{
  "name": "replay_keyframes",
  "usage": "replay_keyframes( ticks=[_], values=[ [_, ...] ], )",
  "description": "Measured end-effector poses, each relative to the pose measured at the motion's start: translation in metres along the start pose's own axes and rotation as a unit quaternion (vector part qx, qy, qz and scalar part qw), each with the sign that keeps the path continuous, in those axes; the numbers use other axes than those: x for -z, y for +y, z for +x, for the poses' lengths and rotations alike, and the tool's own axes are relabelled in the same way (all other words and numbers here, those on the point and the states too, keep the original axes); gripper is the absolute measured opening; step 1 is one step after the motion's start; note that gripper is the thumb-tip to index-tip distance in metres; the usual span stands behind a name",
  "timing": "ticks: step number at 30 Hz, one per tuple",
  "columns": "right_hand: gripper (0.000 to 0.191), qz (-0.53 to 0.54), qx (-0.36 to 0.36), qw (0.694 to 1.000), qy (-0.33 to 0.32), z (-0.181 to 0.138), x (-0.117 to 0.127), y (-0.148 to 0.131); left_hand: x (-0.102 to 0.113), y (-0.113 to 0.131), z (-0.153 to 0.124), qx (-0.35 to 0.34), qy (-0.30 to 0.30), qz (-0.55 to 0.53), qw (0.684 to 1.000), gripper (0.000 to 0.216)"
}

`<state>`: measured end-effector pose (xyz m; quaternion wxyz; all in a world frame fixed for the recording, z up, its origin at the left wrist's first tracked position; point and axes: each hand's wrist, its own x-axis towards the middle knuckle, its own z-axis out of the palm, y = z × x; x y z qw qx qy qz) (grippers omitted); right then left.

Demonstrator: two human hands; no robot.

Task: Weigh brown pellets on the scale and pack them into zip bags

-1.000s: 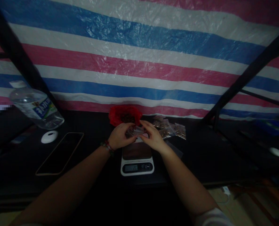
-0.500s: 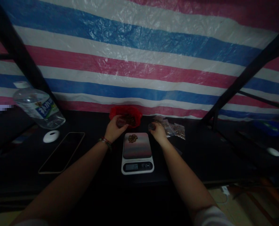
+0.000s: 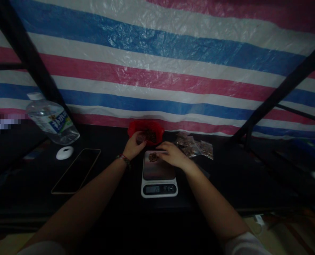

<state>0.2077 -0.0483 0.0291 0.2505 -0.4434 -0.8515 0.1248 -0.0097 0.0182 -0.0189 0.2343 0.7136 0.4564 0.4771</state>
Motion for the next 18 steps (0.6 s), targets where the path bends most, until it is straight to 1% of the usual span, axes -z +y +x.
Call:
replay_keyframes(
  ticks=[1,3,6,11,15,18],
  values=[
    [0.027,-0.014,0.013,0.999,-0.032,0.003,-0.003,-0.01,0.0,0.0,0.0,0.0,-0.002,-0.002,1.0,0.049],
    [0.031,-0.048,0.019,0.996,-0.074,0.007,-0.01,-0.023,0.0,0.0,0.0,0.001,-0.005,-0.004,1.0,0.049],
    [0.031,-0.086,0.014,0.991,-0.106,0.012,-0.018,-0.031,-0.001,-0.003,0.0,0.001,-0.009,0.001,1.0,0.051],
    [0.02,-0.107,0.023,0.987,-0.117,0.012,-0.021,-0.03,-0.002,-0.004,-0.001,-0.017,-0.03,-0.001,0.999,0.048],
    [0.022,-0.106,0.033,0.988,-0.11,0.006,-0.019,-0.028,-0.002,0.001,-0.003,-0.043,-0.073,-0.01,0.996,0.043],
    [0.02,-0.119,0.041,0.987,-0.102,0.001,-0.016,-0.027,0.0,0.004,-0.004,-0.054,-0.09,-0.012,0.994,0.043]
  ],
)
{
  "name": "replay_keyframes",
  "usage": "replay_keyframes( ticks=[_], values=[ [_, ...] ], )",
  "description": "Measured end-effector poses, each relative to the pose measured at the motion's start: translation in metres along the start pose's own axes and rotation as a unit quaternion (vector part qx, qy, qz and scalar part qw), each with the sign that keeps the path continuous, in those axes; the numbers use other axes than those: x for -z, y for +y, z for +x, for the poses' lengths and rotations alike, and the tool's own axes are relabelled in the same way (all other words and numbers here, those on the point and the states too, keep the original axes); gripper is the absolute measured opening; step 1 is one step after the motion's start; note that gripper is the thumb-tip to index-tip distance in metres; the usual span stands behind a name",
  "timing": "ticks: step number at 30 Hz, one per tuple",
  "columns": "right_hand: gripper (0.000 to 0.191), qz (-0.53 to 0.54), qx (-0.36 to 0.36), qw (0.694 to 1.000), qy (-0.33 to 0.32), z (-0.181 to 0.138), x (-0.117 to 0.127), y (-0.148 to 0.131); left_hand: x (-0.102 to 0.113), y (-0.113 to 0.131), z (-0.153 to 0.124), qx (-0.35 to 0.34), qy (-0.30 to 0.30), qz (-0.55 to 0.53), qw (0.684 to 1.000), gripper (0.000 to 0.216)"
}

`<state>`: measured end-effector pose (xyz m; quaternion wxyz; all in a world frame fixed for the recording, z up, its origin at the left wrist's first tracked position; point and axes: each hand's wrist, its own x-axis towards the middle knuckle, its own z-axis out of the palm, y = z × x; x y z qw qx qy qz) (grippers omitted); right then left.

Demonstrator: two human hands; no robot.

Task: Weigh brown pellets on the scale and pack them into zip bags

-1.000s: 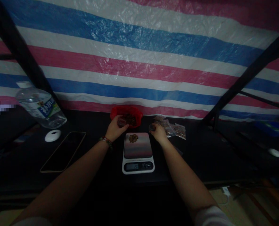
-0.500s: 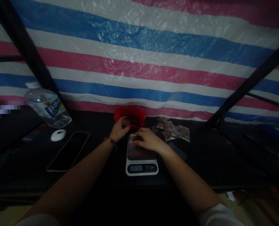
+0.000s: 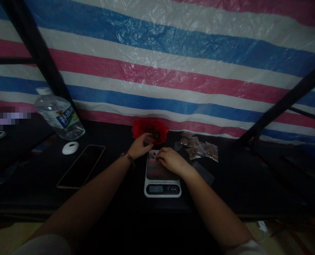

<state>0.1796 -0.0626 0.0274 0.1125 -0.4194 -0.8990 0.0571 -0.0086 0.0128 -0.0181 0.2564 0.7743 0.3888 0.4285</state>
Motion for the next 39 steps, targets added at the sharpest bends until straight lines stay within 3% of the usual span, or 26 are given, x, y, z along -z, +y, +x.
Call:
replay_keyframes(
  ticks=[6,13,21,25,31,39],
  values=[
    [0.015,-0.012,0.008,1.0,0.007,-0.001,-0.001,0.005,0.004,0.003,-0.001,-0.019,-0.029,-0.004,0.999,0.044],
    [0.015,0.054,-0.002,0.997,0.046,-0.003,0.001,0.011,0.007,0.009,-0.004,-0.043,-0.061,0.018,0.997,0.046],
    [0.015,0.162,0.001,0.965,0.205,0.02,0.021,0.008,0.013,0.024,-0.003,-0.087,-0.071,0.099,0.989,0.045],
    [0.015,0.197,0.003,0.951,0.239,0.039,0.022,-0.001,0.011,0.028,-0.003,-0.104,-0.039,0.087,0.99,0.041],
    [0.019,0.211,0.006,0.949,0.234,0.051,0.016,-0.01,0.007,0.028,-0.007,-0.094,0.004,0.078,0.992,0.034],
    [0.031,0.154,-0.008,0.974,0.164,0.051,0.026,-0.009,0.004,0.021,-0.007,-0.087,0.026,0.057,0.994,0.038]
  ],
)
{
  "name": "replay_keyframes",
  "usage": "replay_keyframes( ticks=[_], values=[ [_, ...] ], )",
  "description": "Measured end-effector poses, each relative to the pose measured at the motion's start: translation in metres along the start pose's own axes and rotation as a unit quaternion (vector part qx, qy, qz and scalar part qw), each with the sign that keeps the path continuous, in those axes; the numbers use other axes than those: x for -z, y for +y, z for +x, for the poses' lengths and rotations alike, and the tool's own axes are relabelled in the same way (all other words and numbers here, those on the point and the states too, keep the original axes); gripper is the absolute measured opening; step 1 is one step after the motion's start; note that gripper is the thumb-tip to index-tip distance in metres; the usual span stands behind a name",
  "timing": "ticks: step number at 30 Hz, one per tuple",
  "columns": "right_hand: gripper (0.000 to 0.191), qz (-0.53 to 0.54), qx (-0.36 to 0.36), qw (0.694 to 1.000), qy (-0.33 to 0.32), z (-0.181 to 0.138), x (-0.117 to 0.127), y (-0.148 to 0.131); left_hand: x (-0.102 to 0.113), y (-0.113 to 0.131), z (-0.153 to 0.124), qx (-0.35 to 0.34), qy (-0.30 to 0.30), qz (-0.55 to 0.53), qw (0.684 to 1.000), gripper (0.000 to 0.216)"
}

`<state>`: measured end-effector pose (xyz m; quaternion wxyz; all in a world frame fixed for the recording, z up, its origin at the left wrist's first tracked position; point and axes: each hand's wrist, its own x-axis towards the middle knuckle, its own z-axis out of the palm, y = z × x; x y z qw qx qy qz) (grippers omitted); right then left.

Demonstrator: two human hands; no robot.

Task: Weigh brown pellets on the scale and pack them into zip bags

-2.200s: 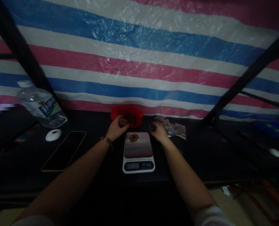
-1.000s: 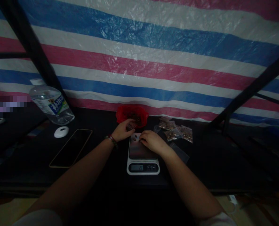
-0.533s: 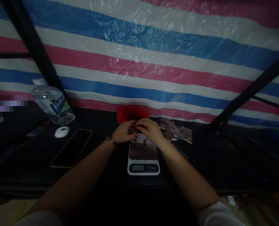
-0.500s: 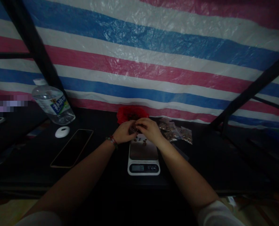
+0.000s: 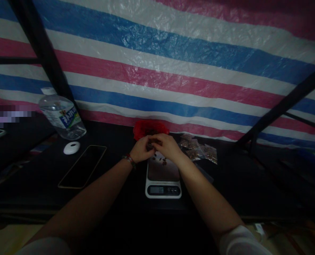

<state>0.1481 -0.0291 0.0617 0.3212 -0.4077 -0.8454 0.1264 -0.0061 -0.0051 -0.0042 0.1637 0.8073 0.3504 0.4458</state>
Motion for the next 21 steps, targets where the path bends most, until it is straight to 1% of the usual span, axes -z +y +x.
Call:
replay_keyframes(
  ticks=[2,4,6,7,8,9,11,13,14,16,18,20,21],
  values=[
    [0.029,-0.009,0.007,1.0,0.003,0.001,0.003,-0.001,0.0,0.001,0.0,-0.004,0.003,0.001,1.0,0.037],
    [0.026,-0.004,0.015,1.0,0.023,0.001,0.007,-0.001,0.0,0.002,0.001,-0.002,0.0,0.001,1.0,0.035],
    [0.025,-0.002,0.008,0.999,0.051,-0.003,0.013,0.003,0.001,0.003,0.001,0.016,0.004,-0.004,1.0,0.032],
    [0.024,-0.007,-0.004,0.999,0.053,-0.006,0.016,0.007,0.002,0.003,0.002,0.029,0.01,-0.006,1.0,0.031],
    [0.023,-0.016,-0.018,0.999,0.04,-0.01,0.019,0.011,0.003,0.003,0.002,0.044,0.02,-0.006,0.999,0.03],
    [0.021,-0.027,-0.032,0.999,0.007,-0.015,0.02,0.016,0.003,0.002,0.002,0.058,0.032,-0.006,0.998,0.029],
    [0.016,-0.042,-0.055,0.994,-0.087,-0.027,0.022,0.025,0.004,0.001,0.003,0.078,0.051,-0.008,0.996,0.027],
    [0.02,-0.049,-0.072,0.984,-0.153,-0.038,0.02,0.031,0.004,0.0,0.004,0.085,0.057,-0.012,0.995,0.026],
    [0.024,-0.051,-0.076,0.981,-0.169,-0.042,0.019,0.033,0.004,0.0,0.004,0.085,0.056,-0.013,0.995,0.026],
    [0.027,-0.058,-0.073,0.98,-0.177,-0.046,0.014,0.034,0.003,-0.001,0.004,0.082,0.05,-0.008,0.995,0.026],
    [0.022,-0.063,-0.063,0.978,-0.189,-0.046,0.011,0.033,0.002,-0.002,0.004,0.08,0.045,0.0,0.996,0.026],
    [0.017,-0.06,-0.059,0.973,-0.215,-0.044,0.009,0.032,0.001,-0.003,0.003,0.08,0.043,0.003,0.996,0.027],
    [0.017,-0.059,-0.06,0.969,-0.231,-0.043,0.008,0.031,0.001,-0.004,0.003,0.079,0.043,0.002,0.996,0.027]
  ],
)
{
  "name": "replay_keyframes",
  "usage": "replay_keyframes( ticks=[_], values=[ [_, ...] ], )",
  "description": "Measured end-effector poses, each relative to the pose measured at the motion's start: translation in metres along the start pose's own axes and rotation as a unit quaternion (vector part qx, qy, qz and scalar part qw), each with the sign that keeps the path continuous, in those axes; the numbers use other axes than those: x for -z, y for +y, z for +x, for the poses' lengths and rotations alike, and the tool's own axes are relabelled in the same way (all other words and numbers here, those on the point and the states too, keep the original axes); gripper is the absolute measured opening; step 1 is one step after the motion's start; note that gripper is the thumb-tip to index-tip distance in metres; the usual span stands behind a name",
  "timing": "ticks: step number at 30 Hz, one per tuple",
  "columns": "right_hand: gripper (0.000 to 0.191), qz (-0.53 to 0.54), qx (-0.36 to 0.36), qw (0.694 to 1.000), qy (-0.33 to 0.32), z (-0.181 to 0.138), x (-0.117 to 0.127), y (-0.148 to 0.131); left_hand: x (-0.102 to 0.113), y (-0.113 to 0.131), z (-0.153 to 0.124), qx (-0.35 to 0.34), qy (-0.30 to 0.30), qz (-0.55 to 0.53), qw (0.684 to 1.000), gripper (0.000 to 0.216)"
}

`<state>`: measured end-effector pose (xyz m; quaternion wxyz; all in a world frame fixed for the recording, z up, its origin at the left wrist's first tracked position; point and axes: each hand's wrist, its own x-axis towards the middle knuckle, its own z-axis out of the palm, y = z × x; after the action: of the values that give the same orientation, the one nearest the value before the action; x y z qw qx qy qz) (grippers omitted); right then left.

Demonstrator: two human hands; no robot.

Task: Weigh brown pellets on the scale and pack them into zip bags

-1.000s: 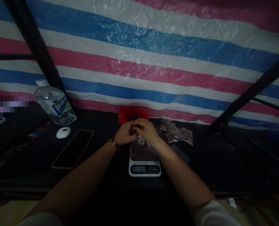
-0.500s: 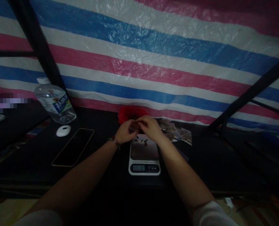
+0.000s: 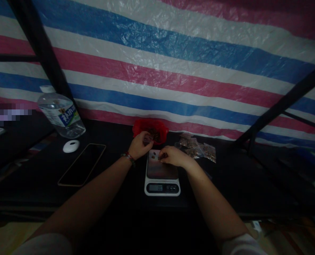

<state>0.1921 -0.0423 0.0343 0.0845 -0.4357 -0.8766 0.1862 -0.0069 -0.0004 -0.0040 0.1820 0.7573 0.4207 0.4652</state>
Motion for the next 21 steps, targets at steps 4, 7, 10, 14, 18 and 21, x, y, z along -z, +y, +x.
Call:
replay_keyframes(
  ticks=[4,7,10,14,18,21],
  values=[
    [0.022,-0.027,-0.006,0.999,-0.033,0.005,0.0,-0.004,0.0,0.001,0.0,-0.005,-0.004,-0.003,1.0,0.025],
    [0.022,-0.078,-0.014,0.996,-0.029,0.007,-0.001,-0.008,0.001,0.004,0.0,-0.012,-0.014,-0.004,1.0,0.024],
    [0.019,-0.106,-0.005,0.994,-0.003,0.006,0.005,-0.01,0.001,0.005,0.0,-0.018,-0.027,-0.007,0.999,0.024],
    [0.018,-0.049,0.02,0.993,0.11,0.009,0.024,-0.014,0.0,0.005,-0.001,-0.027,-0.049,-0.003,0.998,0.029],
    [0.014,0.021,0.05,0.978,0.204,0.025,0.034,-0.026,0.0,0.005,-0.002,-0.048,-0.072,0.007,0.996,0.035],
    [0.015,0.027,0.063,0.975,0.213,0.039,0.028,-0.035,0.001,0.005,-0.002,-0.064,-0.068,0.022,0.995,0.034]
  ],
)
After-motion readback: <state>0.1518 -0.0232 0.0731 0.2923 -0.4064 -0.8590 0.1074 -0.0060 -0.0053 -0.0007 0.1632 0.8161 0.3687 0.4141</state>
